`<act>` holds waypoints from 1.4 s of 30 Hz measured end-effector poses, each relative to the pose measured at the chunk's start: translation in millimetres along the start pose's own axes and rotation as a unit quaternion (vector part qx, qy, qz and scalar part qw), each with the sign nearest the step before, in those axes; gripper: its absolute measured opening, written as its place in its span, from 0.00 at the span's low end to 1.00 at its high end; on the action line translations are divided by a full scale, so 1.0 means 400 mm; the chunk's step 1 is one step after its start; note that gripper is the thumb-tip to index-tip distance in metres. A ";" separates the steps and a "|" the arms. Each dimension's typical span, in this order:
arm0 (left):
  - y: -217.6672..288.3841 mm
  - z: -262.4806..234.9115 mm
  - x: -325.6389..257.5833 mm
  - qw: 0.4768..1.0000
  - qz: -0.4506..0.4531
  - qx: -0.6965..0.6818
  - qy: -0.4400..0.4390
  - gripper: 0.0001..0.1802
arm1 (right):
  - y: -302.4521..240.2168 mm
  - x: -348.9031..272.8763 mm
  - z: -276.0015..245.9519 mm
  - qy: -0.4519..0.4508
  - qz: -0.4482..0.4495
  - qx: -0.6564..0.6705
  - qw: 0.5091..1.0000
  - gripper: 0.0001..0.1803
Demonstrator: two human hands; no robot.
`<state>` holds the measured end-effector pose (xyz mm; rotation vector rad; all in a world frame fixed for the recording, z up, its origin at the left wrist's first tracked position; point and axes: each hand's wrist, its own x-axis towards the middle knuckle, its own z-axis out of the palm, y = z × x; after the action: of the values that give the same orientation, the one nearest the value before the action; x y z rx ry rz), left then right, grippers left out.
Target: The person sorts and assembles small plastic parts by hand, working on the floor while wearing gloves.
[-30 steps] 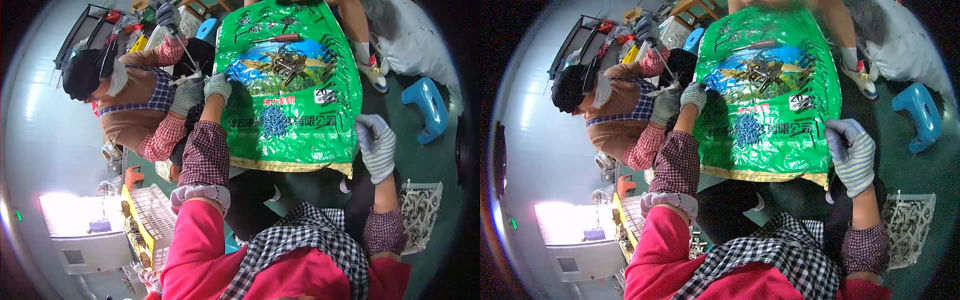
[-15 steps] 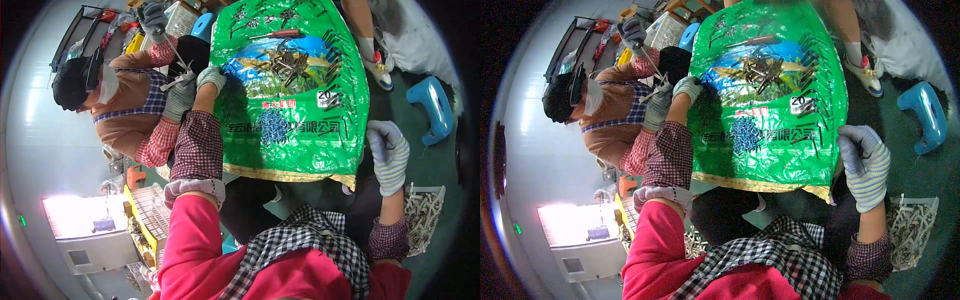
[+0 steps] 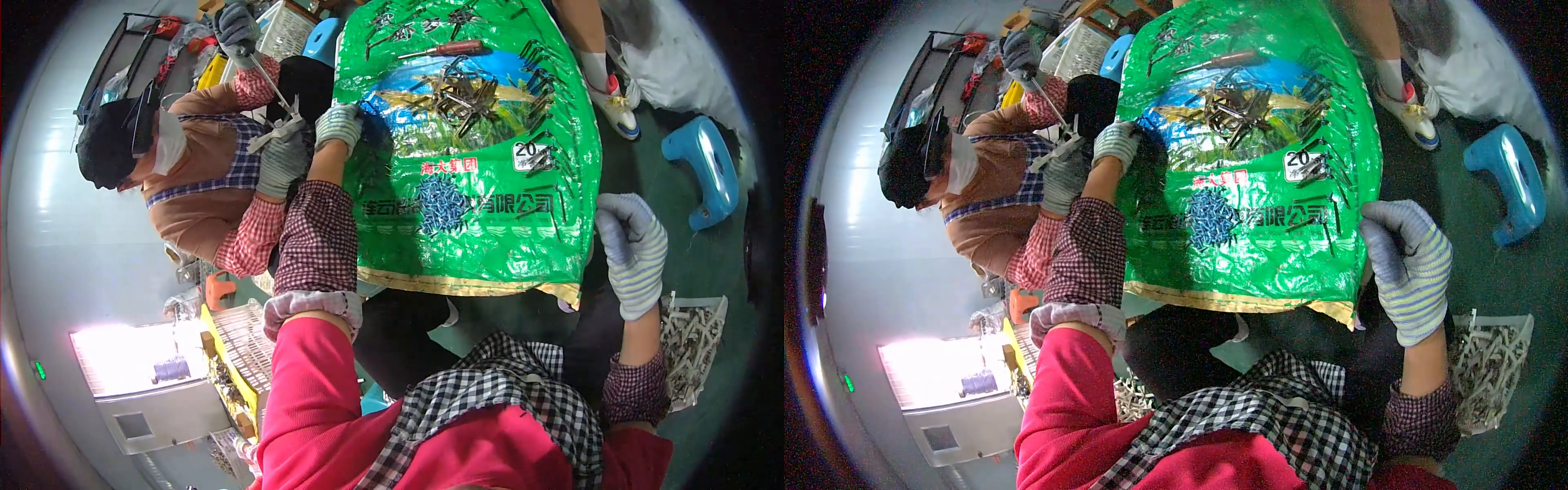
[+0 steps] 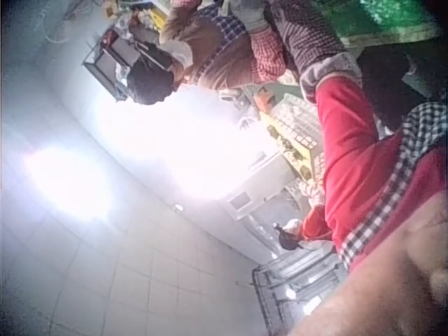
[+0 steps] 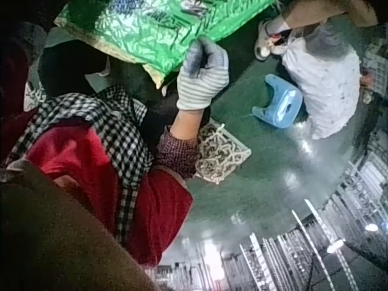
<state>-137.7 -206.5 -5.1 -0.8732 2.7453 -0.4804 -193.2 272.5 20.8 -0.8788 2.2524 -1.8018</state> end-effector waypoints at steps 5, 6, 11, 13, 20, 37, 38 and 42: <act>0.000 0.005 -0.006 0.998 0.036 -0.040 0.021 0.17 | -0.001 -0.001 -0.002 -0.011 0.010 0.001 1.000 0.07; -0.011 0.014 -0.005 0.998 0.042 -0.048 0.028 0.16 | -0.001 -0.001 -0.001 -0.011 0.010 0.002 1.000 0.07; -0.038 0.034 0.015 0.998 0.032 -0.057 0.010 0.16 | -0.002 -0.001 0.002 -0.020 0.015 0.008 1.000 0.07; -0.019 0.014 0.012 0.997 0.054 -0.059 0.011 0.16 | 0.002 -0.002 -0.001 -0.019 0.020 0.006 1.000 0.07; -0.019 0.005 0.012 0.997 0.054 -0.061 -0.018 0.18 | 0.008 -0.002 0.004 -0.018 0.019 0.012 1.000 0.07; -0.062 0.021 0.048 0.988 0.109 -0.109 0.008 0.18 | 0.000 0.002 0.015 -0.019 0.020 0.001 1.000 0.08; -0.065 0.023 0.048 0.987 0.107 -0.116 -0.004 0.17 | 0.000 0.003 0.017 -0.022 0.021 -0.004 1.000 0.08; -0.033 0.001 0.029 0.989 0.100 -0.109 -0.016 0.16 | 0.002 0.002 0.015 -0.017 0.022 -0.009 1.000 0.08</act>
<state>-140.0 -223.8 -1.9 -0.6327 2.8529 -0.1291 -191.7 267.2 18.5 -0.8489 2.2512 -1.7375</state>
